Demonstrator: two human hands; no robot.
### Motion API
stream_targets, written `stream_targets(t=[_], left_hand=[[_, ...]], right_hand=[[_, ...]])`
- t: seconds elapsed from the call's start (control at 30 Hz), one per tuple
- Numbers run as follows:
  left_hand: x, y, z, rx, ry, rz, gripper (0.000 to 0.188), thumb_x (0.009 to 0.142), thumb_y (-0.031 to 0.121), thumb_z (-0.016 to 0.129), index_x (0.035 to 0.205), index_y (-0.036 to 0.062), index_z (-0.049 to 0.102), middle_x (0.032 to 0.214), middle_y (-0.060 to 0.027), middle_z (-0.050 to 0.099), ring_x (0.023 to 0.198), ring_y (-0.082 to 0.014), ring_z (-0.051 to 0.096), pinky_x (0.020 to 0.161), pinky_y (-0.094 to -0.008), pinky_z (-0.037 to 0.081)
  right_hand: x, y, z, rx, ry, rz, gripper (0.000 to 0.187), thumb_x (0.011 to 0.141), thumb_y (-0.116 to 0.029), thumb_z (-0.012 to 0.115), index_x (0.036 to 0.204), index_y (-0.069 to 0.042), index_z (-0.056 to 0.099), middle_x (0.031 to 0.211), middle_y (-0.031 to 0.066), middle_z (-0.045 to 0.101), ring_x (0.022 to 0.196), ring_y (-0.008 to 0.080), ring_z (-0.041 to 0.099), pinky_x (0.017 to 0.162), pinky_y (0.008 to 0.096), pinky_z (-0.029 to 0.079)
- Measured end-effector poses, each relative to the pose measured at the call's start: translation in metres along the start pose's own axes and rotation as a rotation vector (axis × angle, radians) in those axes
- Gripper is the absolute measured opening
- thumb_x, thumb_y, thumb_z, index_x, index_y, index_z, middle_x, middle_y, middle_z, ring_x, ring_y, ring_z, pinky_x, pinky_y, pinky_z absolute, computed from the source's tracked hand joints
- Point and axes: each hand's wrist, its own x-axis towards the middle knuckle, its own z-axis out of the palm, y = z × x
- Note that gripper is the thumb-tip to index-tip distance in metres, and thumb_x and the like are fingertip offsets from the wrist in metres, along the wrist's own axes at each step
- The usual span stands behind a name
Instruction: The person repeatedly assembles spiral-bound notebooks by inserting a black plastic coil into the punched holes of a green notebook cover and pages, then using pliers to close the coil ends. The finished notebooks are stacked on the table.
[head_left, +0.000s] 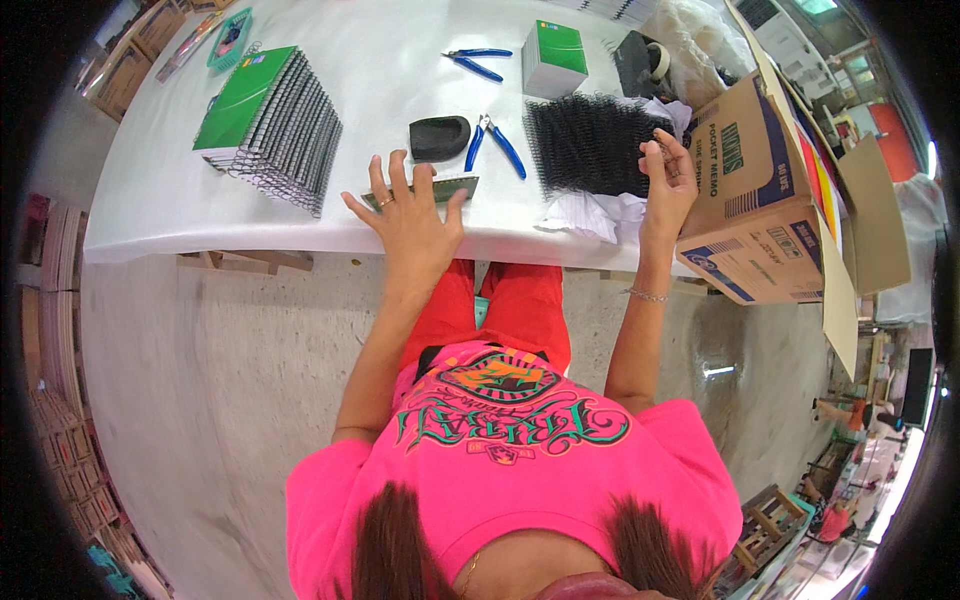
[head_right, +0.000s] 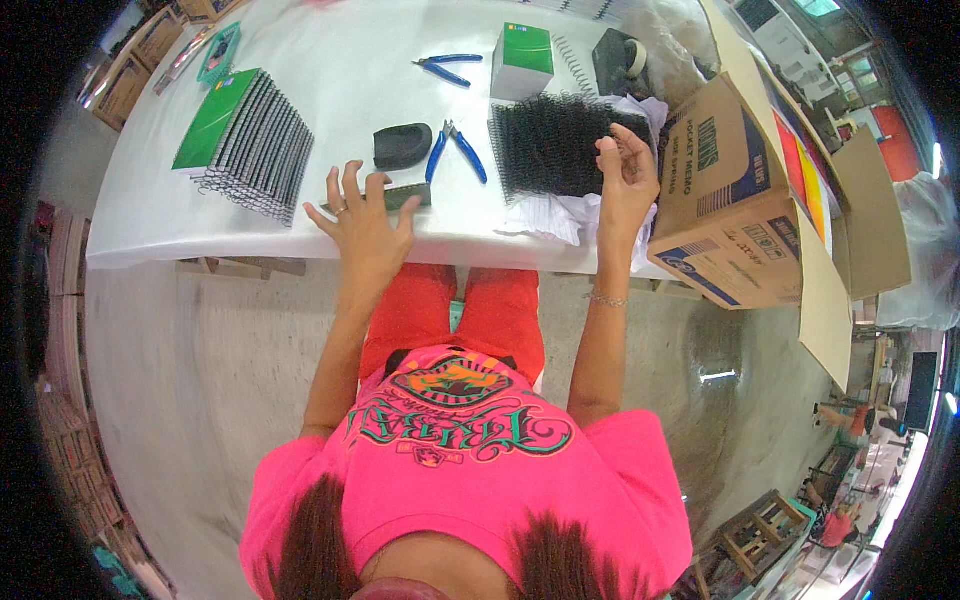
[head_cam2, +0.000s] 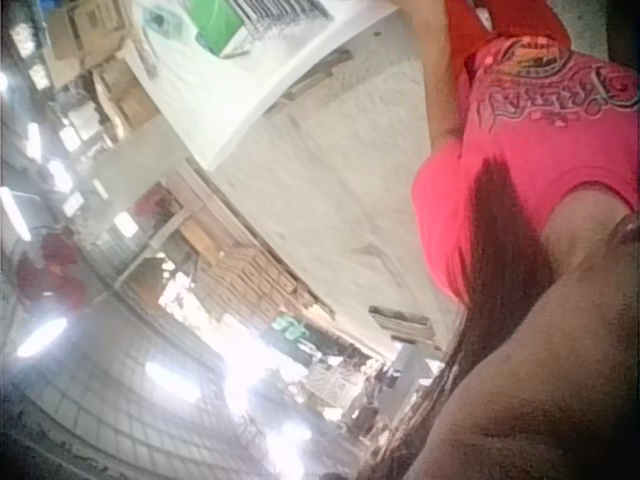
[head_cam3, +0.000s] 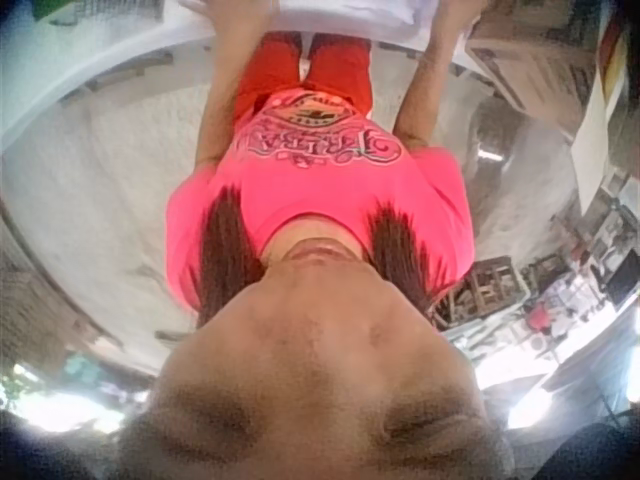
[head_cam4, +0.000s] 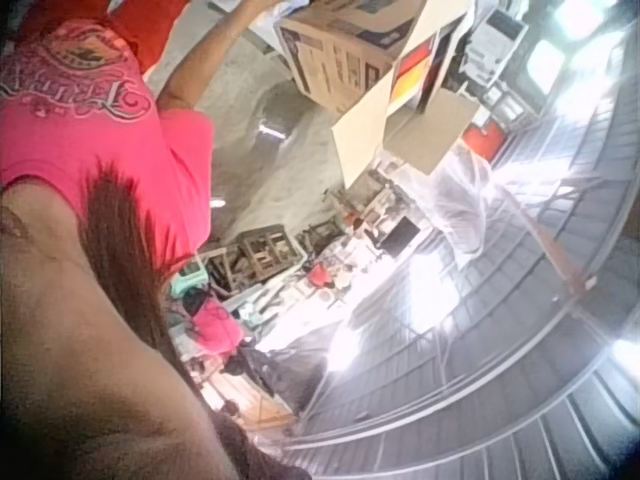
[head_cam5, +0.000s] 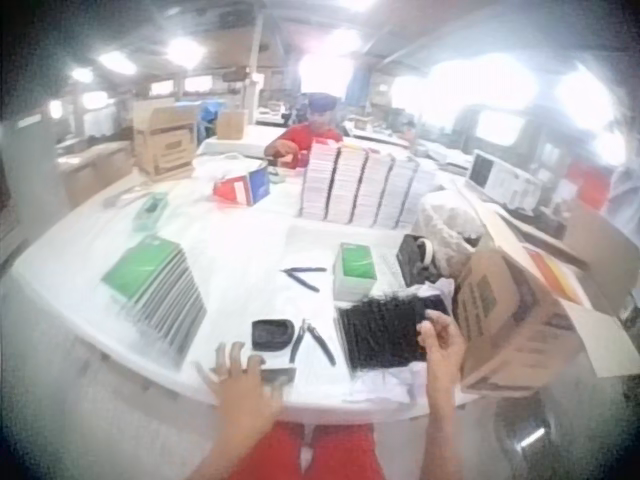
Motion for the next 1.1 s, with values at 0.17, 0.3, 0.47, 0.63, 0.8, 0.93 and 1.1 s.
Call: stream_targets(t=[0.17, 0.3, 0.47, 0.63, 0.8, 0.93, 1.1], left_hand=[[0.008, 0.012, 0.008, -0.122, 0.026, -0.103, 0.065, 0.074, 0.058, 0.076, 0.108, 0.0067, 0.055, 0.138, -0.014, 0.036, 0.141, -0.036, 0.022, 0.103, -0.0802, 0.01], [0.011, 0.009, 0.018, -0.134, 0.069, -0.116, 0.067, 0.068, 0.057, 0.081, 0.106, 0.0078, 0.056, 0.132, -0.0132, 0.038, 0.139, -0.0356, 0.025, 0.103, -0.0795, 0.013], [0.01, 0.006, 0.014, -0.139, 0.063, -0.048, 0.059, 0.069, 0.05, 0.081, 0.103, 0.0091, 0.056, 0.129, -0.0117, 0.04, 0.134, -0.0334, 0.031, 0.104, -0.0778, 0.014], [0.01, 0.0, 0.015, -0.112, 0.053, -0.011, 0.056, 0.07, 0.05, 0.079, 0.101, 0.0104, 0.056, 0.123, -0.0092, 0.046, 0.127, -0.031, 0.036, 0.103, -0.0737, 0.019], [0.009, 0.0, 0.016, -0.115, 0.043, -0.018, 0.055, 0.069, 0.051, 0.078, 0.101, 0.0107, 0.057, 0.119, -0.0065, 0.049, 0.125, -0.0305, 0.037, 0.1, -0.0719, 0.023], [0.009, 0.001, 0.016, -0.116, 0.055, -0.016, 0.053, 0.069, 0.05, 0.079, 0.098, 0.0109, 0.057, 0.116, -0.0058, 0.051, 0.122, -0.0301, 0.039, 0.098, -0.0717, 0.026], [0.011, 0.0, 0.014, -0.1, 0.034, -0.001, 0.052, 0.07, 0.05, 0.078, 0.097, 0.011, 0.057, 0.111, -0.0057, 0.051, 0.12, -0.0299, 0.041, 0.097, -0.0725, 0.028]], right_hand=[[-0.016, -0.015, 0.018, 0.404, -0.183, 0.086, 0.022, 0.094, -0.014, 0.067, 0.112, -0.002, 0.067, 0.099, 0.0032, 0.067, 0.087, 0.0097, 0.061, 0.08, 0.0229, 0.049], [-0.032, -0.022, 0.045, 0.218, -0.408, 0.058, 0.02, 0.093, -0.012, 0.067, 0.11, -0.002, 0.066, 0.097, 0.0043, 0.068, 0.086, 0.0103, 0.062, 0.078, 0.0249, 0.05], [-0.053, 0.0, 0.072, -0.03, -0.62, 0.146, 0.015, 0.091, -0.01, 0.067, 0.103, -0.001, 0.065, 0.09, 0.009, 0.07, 0.074, 0.0117, 0.061, 0.07, 0.0268, 0.049], [-0.059, -0.005, 0.084, -0.266, -0.684, 0.01, 0.02, 0.086, -0.011, 0.07, 0.102, 0.0, 0.064, 0.088, 0.0106, 0.069, 0.069, 0.0145, 0.059, 0.066, 0.0287, 0.047], [-0.06, 0.004, 0.091, -0.199, -0.752, -0.057, 0.02, 0.087, -0.012, 0.071, 0.104, -0.001, 0.068, 0.092, 0.0058, 0.069, 0.075, 0.0115, 0.059, 0.07, 0.0264, 0.047], [-0.061, 0.009, 0.094, -0.163, -0.788, -0.211, 0.02, 0.09, -0.012, 0.068, 0.105, 0.0, 0.068, 0.092, 0.0069, 0.07, 0.075, 0.0149, 0.061, 0.071, 0.0293, 0.049], [-0.066, 0.008, 0.095, -0.171, -0.827, -0.145, 0.017, 0.094, -0.012, 0.062, 0.105, 0.001, 0.067, 0.09, 0.01, 0.068, 0.077, 0.0156, 0.061, 0.07, 0.0306, 0.048]])
